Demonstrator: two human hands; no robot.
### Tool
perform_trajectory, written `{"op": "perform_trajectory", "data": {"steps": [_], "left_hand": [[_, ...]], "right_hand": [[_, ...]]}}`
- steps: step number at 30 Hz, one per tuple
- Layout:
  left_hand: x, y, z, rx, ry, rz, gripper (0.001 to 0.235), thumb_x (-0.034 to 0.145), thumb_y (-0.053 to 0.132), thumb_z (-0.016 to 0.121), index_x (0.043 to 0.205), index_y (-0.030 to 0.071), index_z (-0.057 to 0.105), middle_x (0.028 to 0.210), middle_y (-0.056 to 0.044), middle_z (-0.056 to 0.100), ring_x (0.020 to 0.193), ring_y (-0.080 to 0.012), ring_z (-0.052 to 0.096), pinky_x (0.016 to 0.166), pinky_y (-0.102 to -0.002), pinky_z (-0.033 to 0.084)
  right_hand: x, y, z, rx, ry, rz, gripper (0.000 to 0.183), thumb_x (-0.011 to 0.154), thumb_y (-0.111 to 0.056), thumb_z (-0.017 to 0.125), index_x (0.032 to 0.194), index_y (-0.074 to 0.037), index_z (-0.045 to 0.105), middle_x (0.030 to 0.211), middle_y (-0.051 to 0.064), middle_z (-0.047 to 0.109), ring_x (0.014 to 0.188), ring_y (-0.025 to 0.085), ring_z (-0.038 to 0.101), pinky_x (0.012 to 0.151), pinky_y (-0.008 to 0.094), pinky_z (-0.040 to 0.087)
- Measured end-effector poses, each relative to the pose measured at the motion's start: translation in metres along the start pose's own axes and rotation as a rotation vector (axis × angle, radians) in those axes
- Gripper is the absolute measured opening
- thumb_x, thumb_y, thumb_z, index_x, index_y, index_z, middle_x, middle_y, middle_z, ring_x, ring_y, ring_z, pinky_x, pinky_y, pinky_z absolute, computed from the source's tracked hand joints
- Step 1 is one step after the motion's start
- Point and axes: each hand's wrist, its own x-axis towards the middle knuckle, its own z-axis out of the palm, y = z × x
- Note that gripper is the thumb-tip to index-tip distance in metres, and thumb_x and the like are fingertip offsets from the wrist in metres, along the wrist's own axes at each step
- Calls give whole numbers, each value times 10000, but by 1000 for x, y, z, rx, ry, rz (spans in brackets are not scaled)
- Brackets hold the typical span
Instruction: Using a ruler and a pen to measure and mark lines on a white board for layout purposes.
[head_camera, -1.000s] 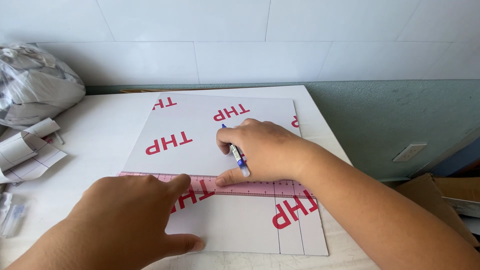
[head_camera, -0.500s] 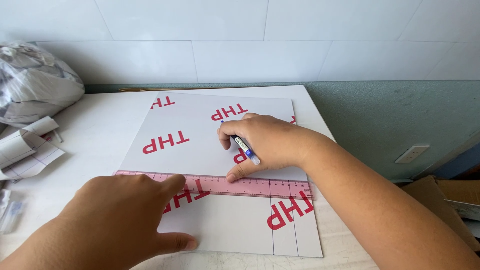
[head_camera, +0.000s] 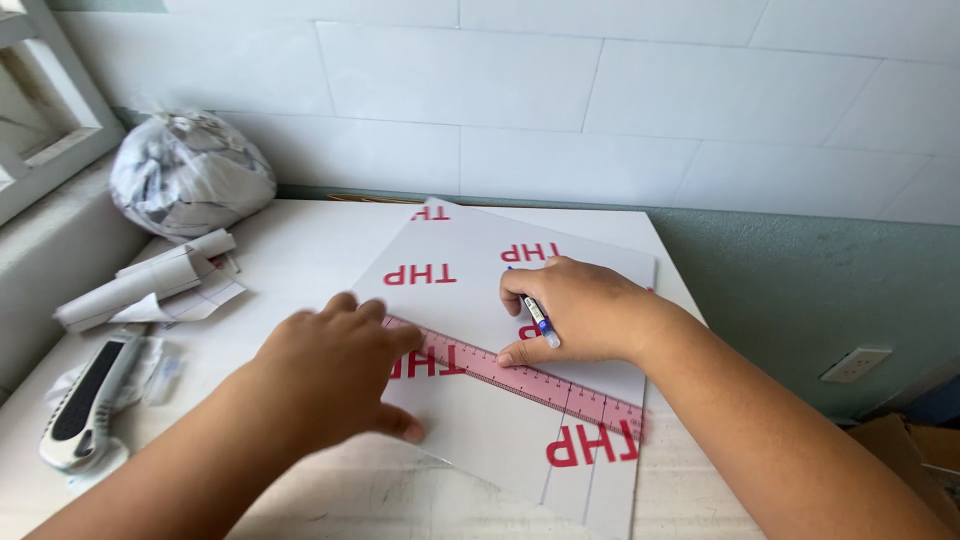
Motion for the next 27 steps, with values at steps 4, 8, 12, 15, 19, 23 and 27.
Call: {"op": "perform_trajectory", "data": {"steps": [4, 8, 12, 15, 19, 23, 27], "left_hand": [[-18, -5, -34, 25, 67, 22, 869, 792, 682, 859, 1564, 428, 553, 1575, -73, 554, 1483, -320, 503, 1154, -505, 513], [-21, -18, -42, -141, 18, -17, 779, 921, 435, 828, 1624, 437, 493, 1774, -142, 296, 1646, -372, 290, 1292, -584, 344], [-4, -30, -26, -208, 162, -40, 674, 966, 314, 778, 1596, 366, 545, 1764, -181, 323, 1652, -379, 291, 1281, -606, 328], [15, -39, -9, -227, 254, -29, 557, 978, 320, 749, 1523, 331, 636, 1699, -172, 433, 1611, -378, 366, 1241, -608, 367], [32, -41, 9, -204, 294, 9, 447, 1011, 288, 708, 1459, 285, 694, 1618, -136, 546, 1548, -352, 465, 1209, -588, 418], [43, -22, 25, -103, 396, 182, 271, 1067, 301, 636, 1297, 241, 766, 1363, -49, 740, 1357, -261, 655, 1140, -480, 517], [30, 4, 16, -123, 363, 190, 372, 1081, 313, 605, 1404, 156, 701, 1413, -120, 708, 1373, -297, 643, 1135, -479, 525]], "right_hand": [[-7, -7, 11, -113, 84, -124, 574, 870, -705, 780, 1143, -213, 667, 1099, 145, 786, 1182, 359, 722, 994, 474, 575], [-19, -29, 20, -246, 78, 10, 558, 973, -711, 623, 1130, -180, 689, 1050, 134, 792, 1122, 338, 751, 957, 476, 594], [-22, -43, 29, -266, 138, 82, 504, 1045, -619, 573, 1091, -146, 743, 902, 125, 789, 947, 300, 795, 839, 470, 629], [-23, -51, 31, -240, 195, 81, 581, 1061, -591, 573, 1085, -42, 762, 834, 162, 783, 894, 329, 814, 768, 508, 652], [-17, -49, 31, -231, 212, 91, 627, 1053, -613, 579, 1086, -12, 755, 828, 174, 781, 883, 346, 818, 750, 519, 646], [-20, -48, 28, -203, 223, 90, 662, 1049, -638, 587, 1097, 5, 740, 848, 197, 781, 891, 369, 821, 749, 540, 645], [-13, -41, 34, -227, 285, 91, 647, 1041, -656, 573, 1108, -29, 717, 866, 186, 770, 902, 365, 805, 762, 546, 631]]}}
